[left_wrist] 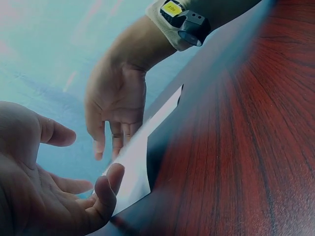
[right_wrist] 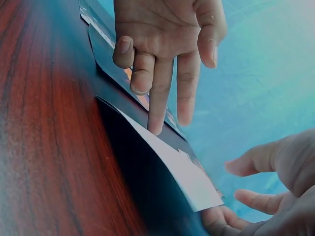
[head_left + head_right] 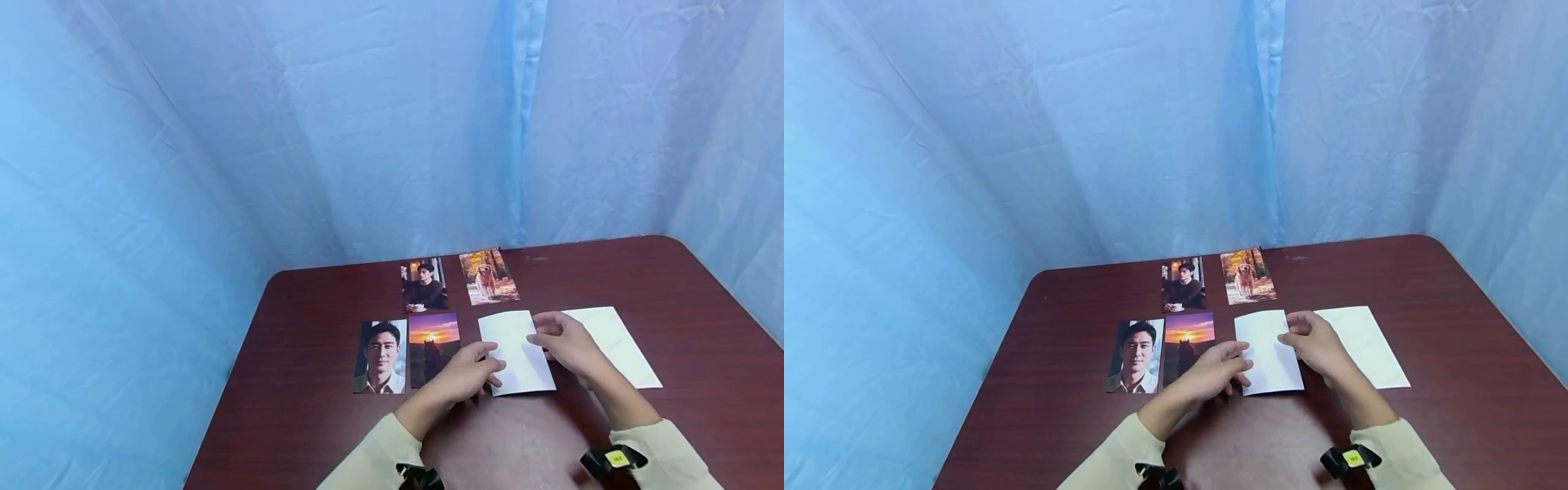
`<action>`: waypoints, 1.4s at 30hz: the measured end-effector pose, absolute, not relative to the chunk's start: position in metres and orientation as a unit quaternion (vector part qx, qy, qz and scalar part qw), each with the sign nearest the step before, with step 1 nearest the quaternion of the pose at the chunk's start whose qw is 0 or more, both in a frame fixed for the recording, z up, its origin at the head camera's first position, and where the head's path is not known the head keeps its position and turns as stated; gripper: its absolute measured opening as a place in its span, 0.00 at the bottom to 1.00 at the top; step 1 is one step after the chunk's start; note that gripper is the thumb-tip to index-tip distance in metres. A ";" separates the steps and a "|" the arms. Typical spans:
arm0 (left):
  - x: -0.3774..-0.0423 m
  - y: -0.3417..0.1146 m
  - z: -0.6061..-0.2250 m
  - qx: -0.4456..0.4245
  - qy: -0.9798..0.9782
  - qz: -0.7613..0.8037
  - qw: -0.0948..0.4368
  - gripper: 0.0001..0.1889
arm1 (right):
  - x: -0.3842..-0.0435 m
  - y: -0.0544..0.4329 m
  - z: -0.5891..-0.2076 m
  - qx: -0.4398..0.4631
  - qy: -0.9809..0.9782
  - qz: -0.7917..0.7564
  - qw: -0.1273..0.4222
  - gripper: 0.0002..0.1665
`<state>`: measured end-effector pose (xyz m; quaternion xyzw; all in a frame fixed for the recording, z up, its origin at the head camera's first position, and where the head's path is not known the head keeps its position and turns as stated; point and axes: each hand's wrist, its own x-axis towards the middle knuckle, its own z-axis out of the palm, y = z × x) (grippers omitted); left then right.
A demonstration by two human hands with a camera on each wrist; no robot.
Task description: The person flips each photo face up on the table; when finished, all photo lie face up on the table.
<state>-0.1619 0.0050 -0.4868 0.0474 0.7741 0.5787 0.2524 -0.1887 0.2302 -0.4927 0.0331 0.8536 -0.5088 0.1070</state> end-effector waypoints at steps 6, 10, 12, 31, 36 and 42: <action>-0.162 0.008 -0.488 0.057 0.775 0.575 0.256 0.28 | -0.189 0.232 -0.491 0.019 0.880 -0.471 0.061 0.34; -0.164 0.010 -0.489 0.068 0.760 0.590 0.263 0.25 | -0.189 0.230 -0.483 0.016 0.870 -0.491 0.042 0.37; -0.167 0.012 -0.489 0.076 0.742 0.608 0.273 0.24 | -0.188 0.227 -0.478 0.012 0.865 -0.501 0.028 0.39; -0.176 0.017 -0.493 0.029 0.740 0.634 0.222 0.26 | -0.189 0.209 -0.484 -0.024 0.846 -0.520 0.119 0.38; -0.168 0.011 -0.489 0.065 0.787 0.575 0.215 0.25 | -0.190 0.209 -0.490 -0.044 0.871 -0.477 0.110 0.39; -0.161 0.004 -0.483 0.153 0.873 0.436 0.154 0.23 | -0.192 0.204 -0.493 -0.059 0.880 -0.462 0.095 0.42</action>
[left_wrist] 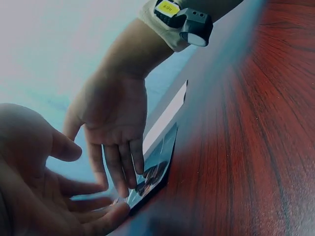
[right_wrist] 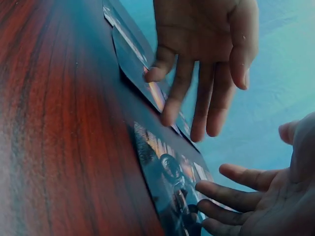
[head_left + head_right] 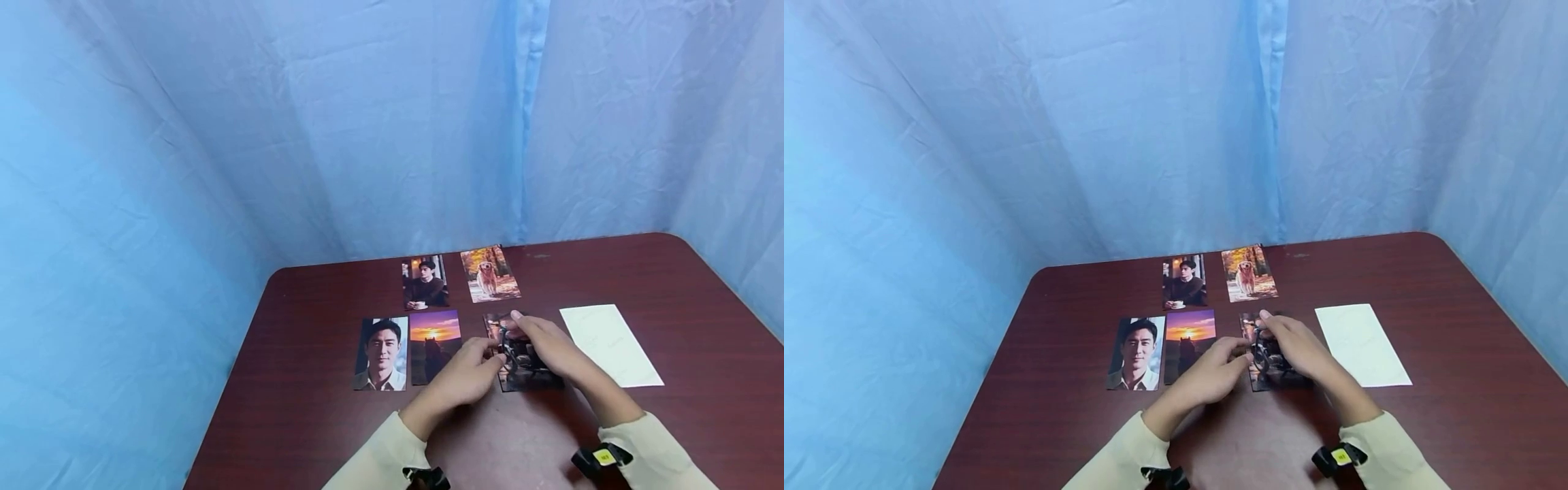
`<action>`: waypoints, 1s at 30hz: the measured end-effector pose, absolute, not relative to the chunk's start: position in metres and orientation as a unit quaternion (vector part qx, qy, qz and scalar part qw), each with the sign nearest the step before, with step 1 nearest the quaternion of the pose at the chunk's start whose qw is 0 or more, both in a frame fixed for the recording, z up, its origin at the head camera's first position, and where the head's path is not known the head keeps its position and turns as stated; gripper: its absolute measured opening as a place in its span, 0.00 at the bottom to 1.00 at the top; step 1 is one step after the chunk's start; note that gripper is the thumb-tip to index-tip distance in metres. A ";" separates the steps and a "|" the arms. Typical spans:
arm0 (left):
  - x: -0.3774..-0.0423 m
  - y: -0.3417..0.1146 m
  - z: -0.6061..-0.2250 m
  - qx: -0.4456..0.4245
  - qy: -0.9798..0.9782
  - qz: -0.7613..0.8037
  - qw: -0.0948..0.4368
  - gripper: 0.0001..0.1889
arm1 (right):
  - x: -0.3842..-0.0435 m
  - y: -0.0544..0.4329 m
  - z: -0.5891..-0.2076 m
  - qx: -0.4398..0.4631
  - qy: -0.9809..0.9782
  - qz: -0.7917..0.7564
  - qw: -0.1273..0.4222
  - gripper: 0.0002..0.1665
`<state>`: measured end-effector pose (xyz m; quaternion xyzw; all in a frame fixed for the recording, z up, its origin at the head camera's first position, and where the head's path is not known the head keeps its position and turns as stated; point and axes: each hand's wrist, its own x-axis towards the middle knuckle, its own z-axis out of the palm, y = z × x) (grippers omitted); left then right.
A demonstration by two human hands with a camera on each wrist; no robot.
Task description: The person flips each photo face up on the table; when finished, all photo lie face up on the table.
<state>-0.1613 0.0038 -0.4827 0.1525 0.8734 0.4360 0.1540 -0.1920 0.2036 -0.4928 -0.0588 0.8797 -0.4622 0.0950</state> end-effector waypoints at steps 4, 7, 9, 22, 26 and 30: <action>-0.157 0.004 -0.482 0.242 0.900 0.337 0.135 0.20 | -0.192 0.201 -0.492 -0.065 0.888 -0.447 0.089 0.44; -0.153 0.007 -0.485 0.283 0.918 0.251 0.119 0.21 | -0.191 0.200 -0.491 -0.070 0.889 -0.443 0.095 0.46; -0.151 0.009 -0.487 0.290 0.928 0.208 0.110 0.22 | -0.191 0.200 -0.491 -0.073 0.886 -0.447 0.100 0.47; -0.146 0.004 -0.487 0.285 0.954 0.066 0.066 0.20 | -0.189 0.204 -0.493 -0.104 0.826 -0.541 0.117 0.49; -0.146 0.003 -0.487 0.287 0.954 0.060 0.065 0.21 | -0.190 0.207 -0.493 -0.116 0.819 -0.552 0.104 0.47; -0.148 0.005 -0.487 0.288 0.949 0.123 0.036 0.21 | -0.189 0.224 -0.487 -0.143 0.794 -0.586 0.072 0.46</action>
